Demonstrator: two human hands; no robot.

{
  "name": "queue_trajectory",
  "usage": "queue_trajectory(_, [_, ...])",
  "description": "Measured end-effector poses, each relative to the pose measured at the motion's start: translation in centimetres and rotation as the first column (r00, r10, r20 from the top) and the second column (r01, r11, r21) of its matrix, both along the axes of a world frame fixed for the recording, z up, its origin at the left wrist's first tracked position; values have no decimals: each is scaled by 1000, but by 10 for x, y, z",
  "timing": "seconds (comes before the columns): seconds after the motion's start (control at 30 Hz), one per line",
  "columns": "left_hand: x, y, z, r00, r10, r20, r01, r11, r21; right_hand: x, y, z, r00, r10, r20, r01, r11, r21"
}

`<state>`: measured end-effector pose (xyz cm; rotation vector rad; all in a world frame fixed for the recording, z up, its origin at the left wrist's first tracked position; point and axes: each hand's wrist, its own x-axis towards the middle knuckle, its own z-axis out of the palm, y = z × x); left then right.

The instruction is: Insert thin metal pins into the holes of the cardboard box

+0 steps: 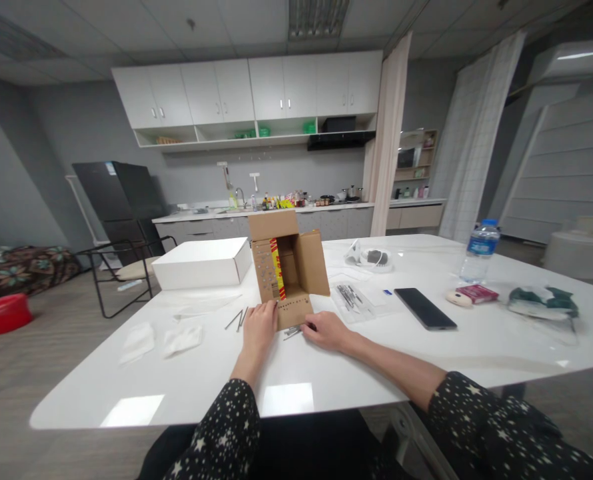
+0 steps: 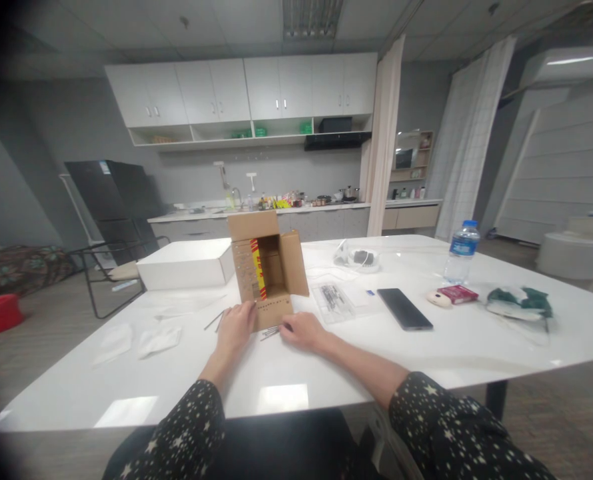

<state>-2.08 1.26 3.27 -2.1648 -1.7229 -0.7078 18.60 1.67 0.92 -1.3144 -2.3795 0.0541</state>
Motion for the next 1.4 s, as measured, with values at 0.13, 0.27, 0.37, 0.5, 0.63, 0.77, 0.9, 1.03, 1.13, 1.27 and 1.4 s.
queue_trajectory(0.13, [0,1,-14,990,-14,144,5,998,67,0,-1,2,1000,-14,-7,14,1000,-20])
queue_trajectory(0.27, [-2,4,-20,969,-35,244,13,996,90,0,-2,2,1000,-20,-8,19,999,-32])
queue_trajectory(0.37, [-4,5,-21,956,-54,287,25,994,105,0,-1,2,1000,-22,-2,22,999,-34])
queue_trajectory(0.5, [-4,5,-22,948,-60,313,25,993,117,0,-1,2,1000,-21,0,21,999,-24])
queue_trajectory(0.63, [-4,6,-24,942,-64,329,25,992,121,0,-2,3,1000,-28,11,29,999,-28])
queue_trajectory(0.77, [-4,7,-25,938,-72,338,32,992,121,0,-3,3,1000,-25,10,26,999,-33])
queue_trajectory(0.9, [-4,7,-25,936,-61,348,21,993,118,0,-3,4,1000,-22,-2,22,999,-39])
queue_trajectory(1.03, [-3,5,-24,941,-55,335,20,994,107,0,-3,3,1000,-22,-14,21,999,-35])
queue_trajectory(1.13, [-2,3,-23,942,-58,330,28,995,94,-1,-3,3,1000,-19,-19,18,999,-34])
queue_trajectory(1.27, [-1,2,-22,945,-58,322,32,996,85,0,-4,5,1000,-18,-10,18,999,-36])
queue_trajectory(1.4, [-1,2,-21,945,-46,324,15,995,100,0,-4,5,1000,-13,0,13,999,-36])
